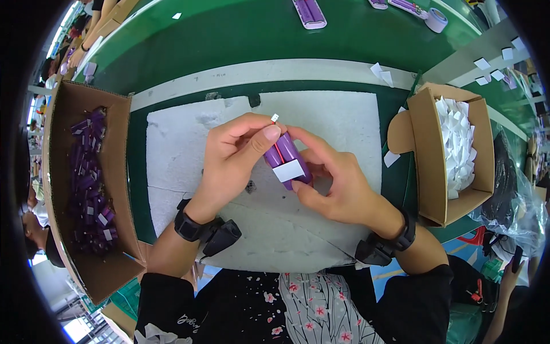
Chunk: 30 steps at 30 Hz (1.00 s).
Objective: The person assembles a handheld fan by connecting a circuit board to a battery pack and inserting them into the housing. They then remove and re-seat the components to ensure a proper fit before picking up a new battery pack from a box.
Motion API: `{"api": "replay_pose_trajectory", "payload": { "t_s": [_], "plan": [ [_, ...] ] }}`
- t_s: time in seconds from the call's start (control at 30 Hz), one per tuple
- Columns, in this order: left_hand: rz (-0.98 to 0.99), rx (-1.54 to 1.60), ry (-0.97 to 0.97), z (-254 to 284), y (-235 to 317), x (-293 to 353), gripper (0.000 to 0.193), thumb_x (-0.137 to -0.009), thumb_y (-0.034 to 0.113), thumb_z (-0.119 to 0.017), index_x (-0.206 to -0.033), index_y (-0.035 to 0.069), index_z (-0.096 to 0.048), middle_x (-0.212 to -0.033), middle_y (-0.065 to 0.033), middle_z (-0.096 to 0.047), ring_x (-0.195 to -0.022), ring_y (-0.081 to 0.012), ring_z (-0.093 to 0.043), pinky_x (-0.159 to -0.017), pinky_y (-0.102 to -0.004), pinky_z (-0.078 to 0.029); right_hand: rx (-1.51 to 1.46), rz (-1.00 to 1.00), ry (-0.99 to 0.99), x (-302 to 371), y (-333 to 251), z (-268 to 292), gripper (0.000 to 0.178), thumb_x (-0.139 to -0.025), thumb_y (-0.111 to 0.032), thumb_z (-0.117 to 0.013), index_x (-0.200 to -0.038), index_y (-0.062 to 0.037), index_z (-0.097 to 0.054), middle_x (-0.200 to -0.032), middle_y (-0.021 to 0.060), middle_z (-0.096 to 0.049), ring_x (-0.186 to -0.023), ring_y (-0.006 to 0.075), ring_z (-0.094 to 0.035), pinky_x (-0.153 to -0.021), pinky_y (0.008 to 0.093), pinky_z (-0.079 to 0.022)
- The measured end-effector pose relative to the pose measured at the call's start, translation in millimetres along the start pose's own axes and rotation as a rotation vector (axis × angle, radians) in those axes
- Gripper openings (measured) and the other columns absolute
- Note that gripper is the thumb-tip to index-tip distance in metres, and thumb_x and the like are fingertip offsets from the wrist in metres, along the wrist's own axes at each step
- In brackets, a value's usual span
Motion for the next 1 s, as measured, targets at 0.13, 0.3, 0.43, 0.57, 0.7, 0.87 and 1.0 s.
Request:
{"api": "replay_pose_trajectory", "payload": {
  "t_s": [0.13, 0.3, 0.43, 0.57, 0.7, 0.87, 1.0],
  "plan": [
    [-0.061, -0.054, 0.018, -2, 4, 3, 0.019, -0.097, 0.016, -0.060, -0.102, -0.002, -0.066, -0.084, -0.0038, -0.067, -0.075, -0.0070, -0.060, -0.063, -0.0221, -0.051, -0.014, 0.004, -0.002, 1, 1, 2, 0.073, -0.079, 0.007, -0.060, -0.146, -0.0050, -0.033, -0.093, 0.0124, -0.067, -0.082, 0.0173, -0.066, -0.081, 0.0315, -0.053],
    [-0.038, 0.008, 0.006, -3, 0, 3, 0.017, -0.099, 0.015, -0.058, -0.102, -0.001, -0.062, -0.086, -0.0045, -0.067, -0.079, -0.0073, -0.061, -0.068, -0.0229, -0.052, -0.025, -0.009, -0.010, 3, 2, 2, 0.072, -0.080, 0.008, -0.058, -0.146, -0.0046, -0.031, -0.093, 0.0120, -0.066, -0.084, 0.0172, -0.066, -0.083, 0.0316, -0.052],
    [-0.015, 0.109, 0.005, -4, -2, 2, 0.015, -0.100, 0.014, -0.055, -0.103, 0.000, -0.057, -0.089, -0.0064, -0.067, -0.084, -0.0104, -0.063, -0.073, -0.0253, -0.052, -0.180, -0.046, 0.028, 3, 0, 3, 0.074, -0.083, 0.009, -0.055, -0.148, -0.0058, -0.024, -0.095, 0.0121, -0.066, -0.087, 0.0167, -0.064, -0.084, 0.0314, -0.051],
    [-0.054, 0.242, 0.006, -5, 2, 1, 0.014, -0.101, 0.015, -0.052, -0.103, 0.002, -0.054, -0.092, -0.0084, -0.066, -0.093, -0.0179, -0.066, -0.078, -0.0283, -0.053, -0.249, -0.063, 0.025, 4, -1, 3, 0.076, -0.086, 0.009, -0.052, -0.150, -0.0078, -0.015, -0.098, 0.0125, -0.064, -0.090, 0.0165, -0.062, -0.084, 0.0310, -0.049],
    [-0.044, 0.301, -0.047, -7, 0, 1, 0.015, -0.102, 0.018, -0.048, -0.100, 0.004, -0.052, -0.093, -0.0103, -0.063, -0.103, -0.0269, -0.066, -0.081, -0.0318, -0.053, -0.306, -0.077, 0.016, 5, 0, 2, 0.076, -0.089, 0.007, -0.054, -0.151, -0.0087, -0.012, -0.102, 0.0135, -0.064, -0.090, 0.0167, -0.061, -0.083, 0.0311, -0.049],
    [-0.019, 0.358, -0.045, -12, -3, 3, 0.015, -0.103, 0.020, -0.046, -0.100, 0.005, -0.049, -0.092, -0.0129, -0.063, -0.091, -0.0206, -0.066, -0.076, -0.0306, -0.054, -0.380, -0.110, -0.008, 3, 1, -4, 0.076, -0.091, 0.003, -0.058, -0.151, -0.0089, -0.012, -0.103, 0.0138, -0.063, -0.088, 0.0173, -0.061, -0.081, 0.0310, -0.049],
    [-0.075, 0.217, -0.002, -12, 6, 9, 0.014, -0.103, 0.019, -0.045, -0.100, 0.006, -0.047, -0.088, -0.0126, -0.064, -0.077, -0.0126, -0.061, -0.069, -0.0265, -0.051, -0.383, -0.169, -0.079, 4, 6, -16, 0.078, -0.092, -0.003, -0.063, -0.150, -0.0099, -0.011, -0.105, 0.0129, -0.063, -0.088, 0.0163, -0.061, -0.079, 0.0306, -0.050]
  ]
}}
Point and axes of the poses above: each hand's wrist, its own x-axis away from the middle knuckle, its own z-axis out of the back of the hand, y = z × x, the point moved 10 cm from there along -x, towards the middle knuckle
